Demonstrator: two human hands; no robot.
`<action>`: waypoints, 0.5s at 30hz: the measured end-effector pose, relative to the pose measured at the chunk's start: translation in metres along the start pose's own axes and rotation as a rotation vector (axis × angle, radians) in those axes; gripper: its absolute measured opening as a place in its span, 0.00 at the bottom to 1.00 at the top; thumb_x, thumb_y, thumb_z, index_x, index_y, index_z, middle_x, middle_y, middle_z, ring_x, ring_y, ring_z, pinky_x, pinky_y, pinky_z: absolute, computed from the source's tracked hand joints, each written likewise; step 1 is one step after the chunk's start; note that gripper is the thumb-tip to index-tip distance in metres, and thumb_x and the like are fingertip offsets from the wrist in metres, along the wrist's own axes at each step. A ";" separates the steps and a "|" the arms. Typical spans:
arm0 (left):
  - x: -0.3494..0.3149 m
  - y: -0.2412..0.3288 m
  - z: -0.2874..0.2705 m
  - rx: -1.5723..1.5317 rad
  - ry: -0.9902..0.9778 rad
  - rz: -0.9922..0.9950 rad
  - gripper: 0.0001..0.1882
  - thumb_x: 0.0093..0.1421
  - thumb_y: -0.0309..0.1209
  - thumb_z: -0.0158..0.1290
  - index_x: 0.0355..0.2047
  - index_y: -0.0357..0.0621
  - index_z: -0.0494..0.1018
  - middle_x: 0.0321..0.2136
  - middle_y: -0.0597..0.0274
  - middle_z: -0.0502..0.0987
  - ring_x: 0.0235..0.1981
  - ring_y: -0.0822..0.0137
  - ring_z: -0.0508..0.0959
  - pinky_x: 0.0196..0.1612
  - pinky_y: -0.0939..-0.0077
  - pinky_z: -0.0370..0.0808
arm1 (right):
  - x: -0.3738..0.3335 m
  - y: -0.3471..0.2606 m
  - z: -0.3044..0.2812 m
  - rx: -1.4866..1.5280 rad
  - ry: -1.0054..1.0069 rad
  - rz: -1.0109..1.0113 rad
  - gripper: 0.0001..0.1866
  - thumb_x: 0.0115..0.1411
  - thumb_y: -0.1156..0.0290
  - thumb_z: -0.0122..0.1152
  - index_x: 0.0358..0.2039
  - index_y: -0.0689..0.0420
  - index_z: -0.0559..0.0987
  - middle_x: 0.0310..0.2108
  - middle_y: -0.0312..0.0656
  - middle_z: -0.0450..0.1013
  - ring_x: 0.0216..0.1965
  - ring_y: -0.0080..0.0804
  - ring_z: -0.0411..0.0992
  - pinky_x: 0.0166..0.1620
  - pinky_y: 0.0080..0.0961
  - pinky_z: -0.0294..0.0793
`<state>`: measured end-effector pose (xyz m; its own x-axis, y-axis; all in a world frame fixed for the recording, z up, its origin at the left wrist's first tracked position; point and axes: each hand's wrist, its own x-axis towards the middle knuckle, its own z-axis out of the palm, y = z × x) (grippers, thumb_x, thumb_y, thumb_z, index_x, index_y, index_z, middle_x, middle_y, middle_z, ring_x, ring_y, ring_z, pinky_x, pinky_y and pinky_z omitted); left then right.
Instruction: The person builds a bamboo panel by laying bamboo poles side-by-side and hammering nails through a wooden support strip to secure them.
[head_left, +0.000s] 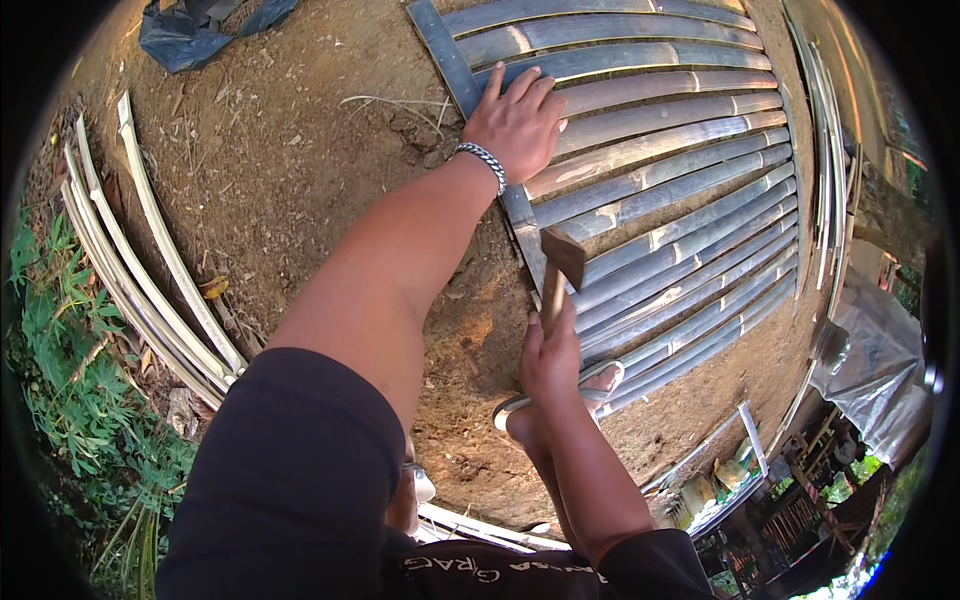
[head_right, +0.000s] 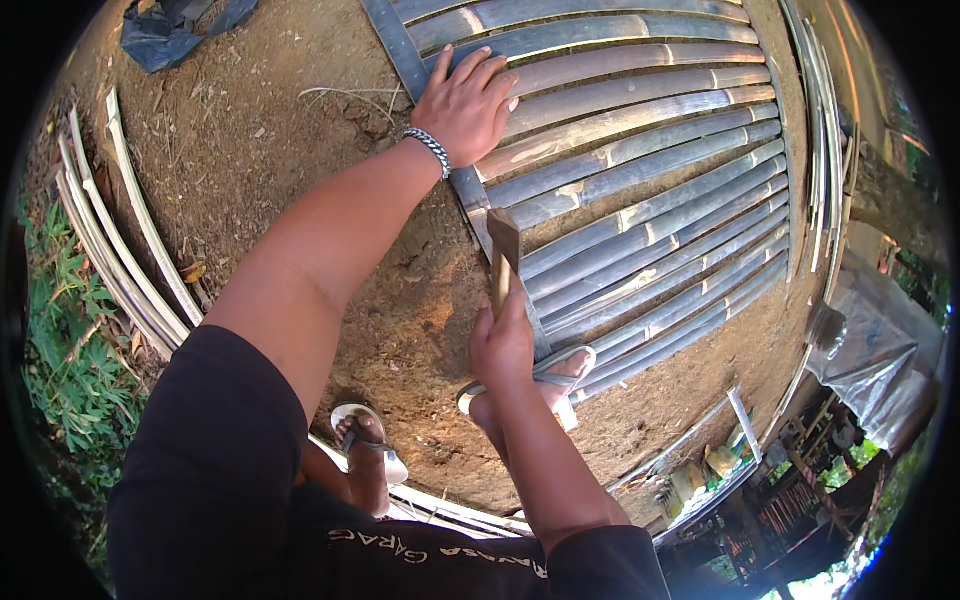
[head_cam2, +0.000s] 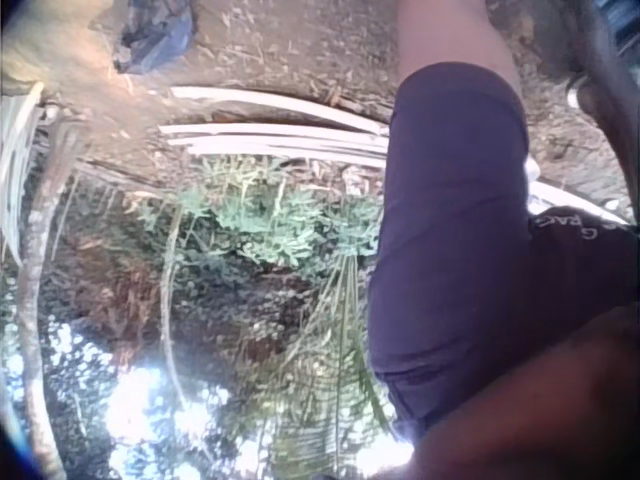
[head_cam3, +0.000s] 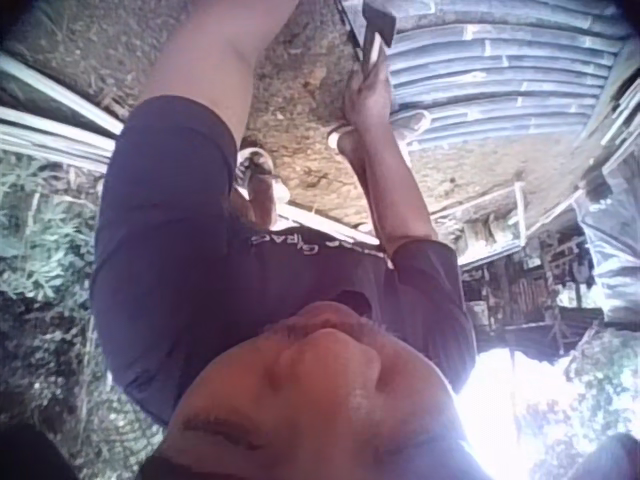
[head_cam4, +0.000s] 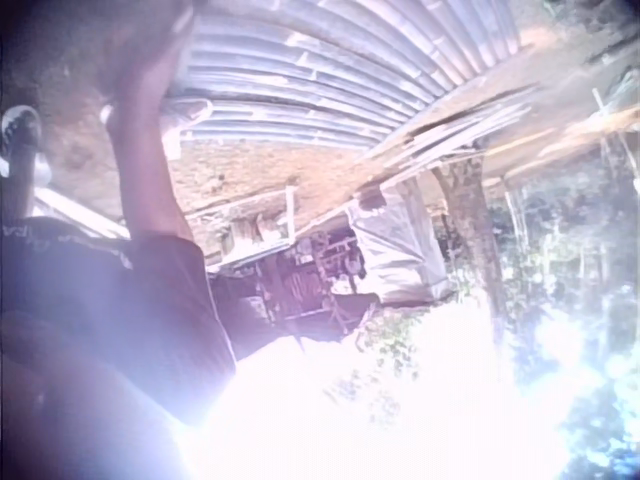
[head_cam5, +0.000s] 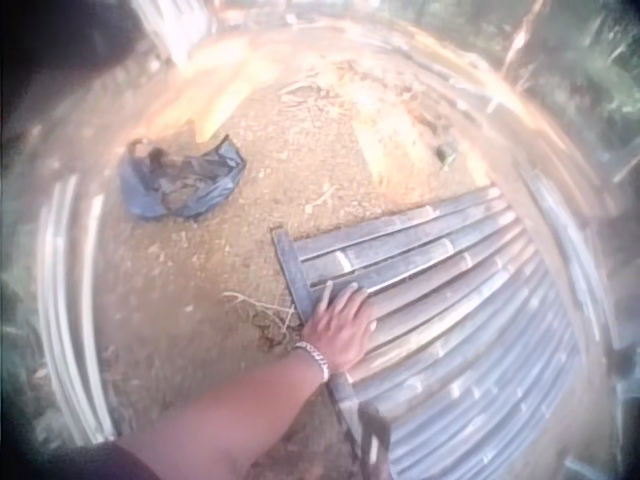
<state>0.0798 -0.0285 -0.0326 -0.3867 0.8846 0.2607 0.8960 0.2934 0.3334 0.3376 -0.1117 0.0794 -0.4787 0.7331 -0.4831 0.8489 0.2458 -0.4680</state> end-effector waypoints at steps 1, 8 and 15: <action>0.003 -0.002 -0.001 0.007 0.002 0.005 0.21 0.72 0.43 0.46 0.59 0.49 0.75 0.65 0.57 0.70 0.71 0.57 0.62 0.76 0.40 0.49 | -0.003 -0.001 -0.002 0.057 0.058 -0.005 0.29 0.71 0.69 0.54 0.68 0.65 0.59 0.45 0.69 0.77 0.46 0.67 0.78 0.44 0.53 0.78; 0.001 0.000 -0.005 0.047 -0.004 0.001 0.21 0.73 0.43 0.46 0.61 0.50 0.74 0.64 0.57 0.71 0.72 0.57 0.62 0.75 0.39 0.50 | -0.007 -0.020 -0.021 0.578 0.372 -0.266 0.15 0.72 0.72 0.57 0.54 0.64 0.67 0.29 0.42 0.73 0.28 0.25 0.71 0.31 0.26 0.72; 0.000 0.001 -0.001 0.028 -0.007 0.012 0.21 0.73 0.43 0.45 0.61 0.50 0.73 0.64 0.58 0.71 0.72 0.57 0.61 0.76 0.39 0.49 | -0.005 0.008 0.005 0.218 0.161 -0.029 0.24 0.72 0.71 0.56 0.62 0.69 0.62 0.41 0.56 0.76 0.36 0.45 0.78 0.39 0.36 0.78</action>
<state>0.0807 -0.0289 -0.0311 -0.3745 0.8907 0.2578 0.9064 0.2930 0.3044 0.3455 -0.1170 0.0744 -0.4458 0.8232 -0.3516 0.7584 0.1387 -0.6369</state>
